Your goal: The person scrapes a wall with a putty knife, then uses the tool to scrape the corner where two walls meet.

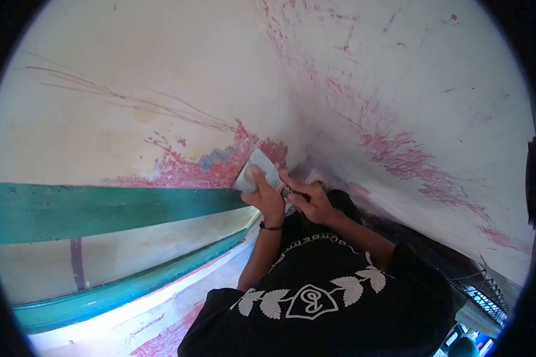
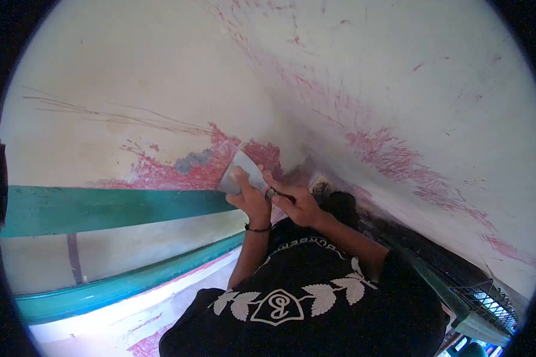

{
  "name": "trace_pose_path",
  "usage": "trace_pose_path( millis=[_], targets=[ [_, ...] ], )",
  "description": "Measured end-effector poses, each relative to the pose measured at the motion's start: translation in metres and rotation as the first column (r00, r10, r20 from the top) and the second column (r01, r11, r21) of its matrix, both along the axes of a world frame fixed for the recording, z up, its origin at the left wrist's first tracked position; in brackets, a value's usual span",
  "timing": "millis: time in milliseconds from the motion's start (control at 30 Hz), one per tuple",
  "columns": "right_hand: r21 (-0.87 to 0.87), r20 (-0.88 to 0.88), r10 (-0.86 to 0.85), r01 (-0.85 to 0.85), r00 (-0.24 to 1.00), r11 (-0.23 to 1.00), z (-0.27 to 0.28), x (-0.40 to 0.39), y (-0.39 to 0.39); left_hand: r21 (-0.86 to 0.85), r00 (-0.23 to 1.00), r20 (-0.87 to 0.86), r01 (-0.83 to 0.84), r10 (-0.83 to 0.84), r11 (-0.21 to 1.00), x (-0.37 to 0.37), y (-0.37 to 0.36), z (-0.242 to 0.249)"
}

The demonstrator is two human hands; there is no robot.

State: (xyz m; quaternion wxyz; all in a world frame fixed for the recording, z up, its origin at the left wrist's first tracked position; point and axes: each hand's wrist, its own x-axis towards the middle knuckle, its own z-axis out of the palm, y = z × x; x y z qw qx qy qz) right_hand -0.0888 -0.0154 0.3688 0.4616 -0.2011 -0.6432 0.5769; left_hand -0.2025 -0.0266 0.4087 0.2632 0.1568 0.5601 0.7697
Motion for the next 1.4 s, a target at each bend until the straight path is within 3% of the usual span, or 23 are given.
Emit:
trace_pose_path(
  millis=[400,500,600,667,733,800,900,1000,1100,1300,1400],
  targets=[
    [-0.129,0.036,0.096,-0.090,0.995,0.988,0.004,0.006,0.000,0.043,1.000,-0.020,0.000,0.001,0.999,-0.002,0.004,-0.001],
    [-0.149,0.023,0.093,-0.089,0.995,0.985,0.000,0.008,-0.006,0.022,0.998,0.052,0.024,-0.025,0.999,0.003,0.000,0.009],
    [-0.151,0.006,0.092,-0.090,0.996,0.984,-0.006,0.005,-0.006,0.010,1.000,-0.024,0.004,-0.004,1.000,-0.003,-0.002,-0.008],
    [-0.233,0.031,0.154,-0.143,0.988,0.962,-0.001,0.007,-0.003,0.029,0.999,0.033,-0.026,0.025,0.999,0.000,0.006,-0.001],
    [-0.142,0.020,0.107,-0.103,0.994,0.985,-0.003,0.004,-0.003,0.021,0.999,0.031,-0.040,0.039,0.999,-0.001,0.004,-0.002],
    [-0.138,0.012,0.098,-0.096,0.995,0.986,-0.008,0.005,-0.005,0.007,0.999,-0.032,-0.037,0.037,0.999,-0.005,0.001,-0.011],
    [-0.173,-0.004,0.119,-0.118,0.993,0.978,-0.011,0.006,-0.005,0.010,0.999,0.033,-0.024,0.024,1.000,0.002,-0.002,-0.003],
    [-0.138,-0.005,0.102,-0.101,0.995,0.985,-0.004,0.004,-0.002,0.005,0.999,-0.019,-0.033,0.033,0.999,-0.004,0.008,-0.007],
    [-0.172,0.018,0.086,-0.081,0.996,0.982,0.001,0.008,-0.005,-0.017,0.984,-0.179,-0.021,0.018,1.000,-0.005,0.004,-0.007],
    [-0.136,0.017,0.074,-0.071,0.997,0.988,0.004,0.008,-0.002,0.013,0.995,-0.063,-0.081,0.082,0.997,-0.001,0.010,-0.007],
    [-0.154,0.045,0.075,-0.068,0.996,0.986,0.005,0.013,-0.005,0.024,0.999,-0.030,-0.012,0.013,1.000,0.007,0.002,0.008]
  ],
)
